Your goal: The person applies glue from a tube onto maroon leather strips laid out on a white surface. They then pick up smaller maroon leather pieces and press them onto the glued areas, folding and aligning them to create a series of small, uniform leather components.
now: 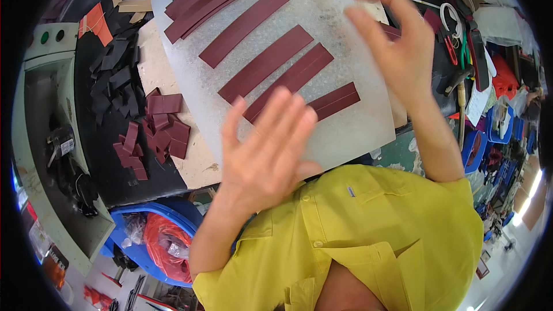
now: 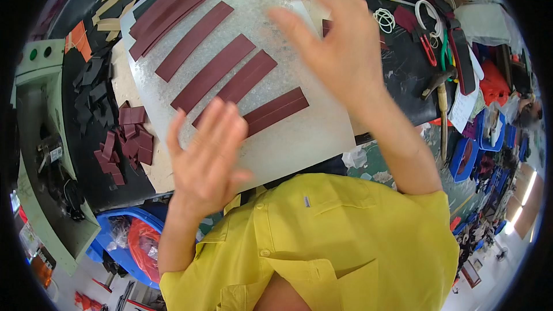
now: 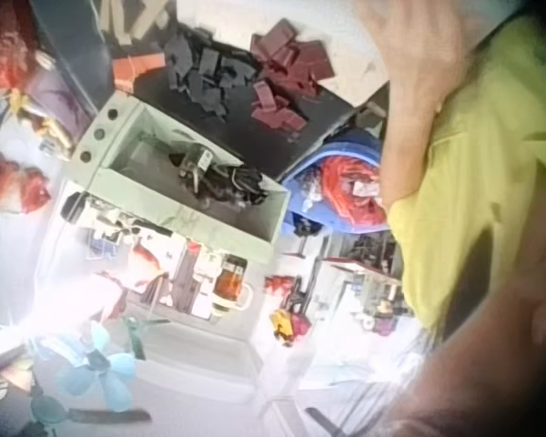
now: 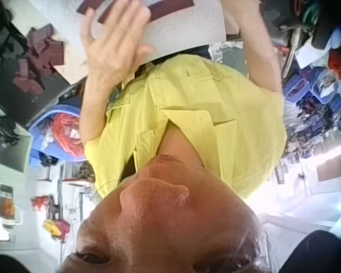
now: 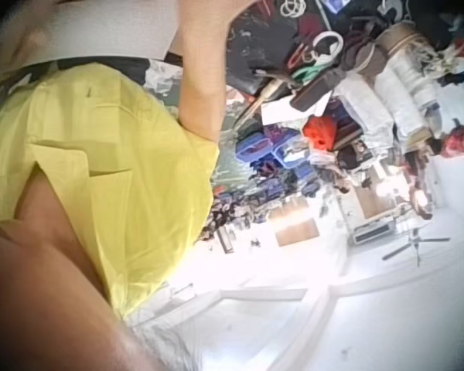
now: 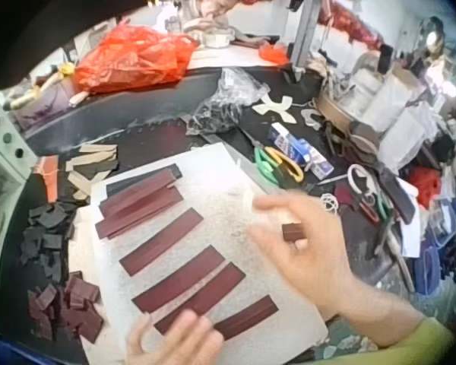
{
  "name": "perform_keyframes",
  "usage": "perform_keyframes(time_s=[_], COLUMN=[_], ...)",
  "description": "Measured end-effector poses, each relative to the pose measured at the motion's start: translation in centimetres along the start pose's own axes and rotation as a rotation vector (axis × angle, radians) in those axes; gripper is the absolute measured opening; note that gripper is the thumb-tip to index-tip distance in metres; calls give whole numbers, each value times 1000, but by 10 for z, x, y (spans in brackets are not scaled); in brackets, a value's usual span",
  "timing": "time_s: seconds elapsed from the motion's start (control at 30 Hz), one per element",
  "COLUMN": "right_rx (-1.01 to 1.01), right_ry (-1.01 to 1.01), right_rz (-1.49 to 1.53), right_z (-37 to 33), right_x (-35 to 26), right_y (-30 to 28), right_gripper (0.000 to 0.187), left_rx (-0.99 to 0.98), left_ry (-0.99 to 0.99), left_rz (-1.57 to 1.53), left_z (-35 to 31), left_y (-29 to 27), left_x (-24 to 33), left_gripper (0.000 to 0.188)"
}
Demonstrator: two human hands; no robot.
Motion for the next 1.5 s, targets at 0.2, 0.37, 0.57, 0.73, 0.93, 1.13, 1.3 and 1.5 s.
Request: perform_keyframes(time_s=[0.2, 0.37, 0.57, 0.73, 0.93, 1.13, 1.3, 1.5], right_rx=[35, -67, -149, -328, -236, -260, -301, -297], right_ry=[56, 107, 198, 36, -542, -662, -712, -671], right_rz=[106, 272, 334, -19, -282, -398, -432, -534], right_z=[43, 48, -3, -59, -80, -81, -86, -84], right_x=[23, 35, 16, -20, -52, -73, -80, -85], right_y=[27, 40, -5, -39, -34, -18, -10, -20], right_gripper=[65, 35, 25, 31, 44, 48, 46, 43], left_rx=[5, -84, -49, 52, 276, 209, 220, 223], left_ry=[-107, -9, -89, -28, 14, -78, -66, -84], left_rz=[139, 20, 30, 24, 18, -41, -41, -37], left_z=[-16, -11, -30, -42, -52, -50, -49, -51], left_y=[10, 13, 23, 13, 8, 17, 18, 18], left_x=[16, 23, 35, 36, 29, 25, 23, 23], left_gripper=[77, 79, 78, 66, 48, 51, 51, 50])
Point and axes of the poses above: each hand's wrist, its own z-axis towards the middle knuckle, its own y-axis out of the palm, x = y × z, the point moved 3 cm from there along z, towards the middle knuckle, and after that the axes turned 1 degree about x, right-handed, at the moved point
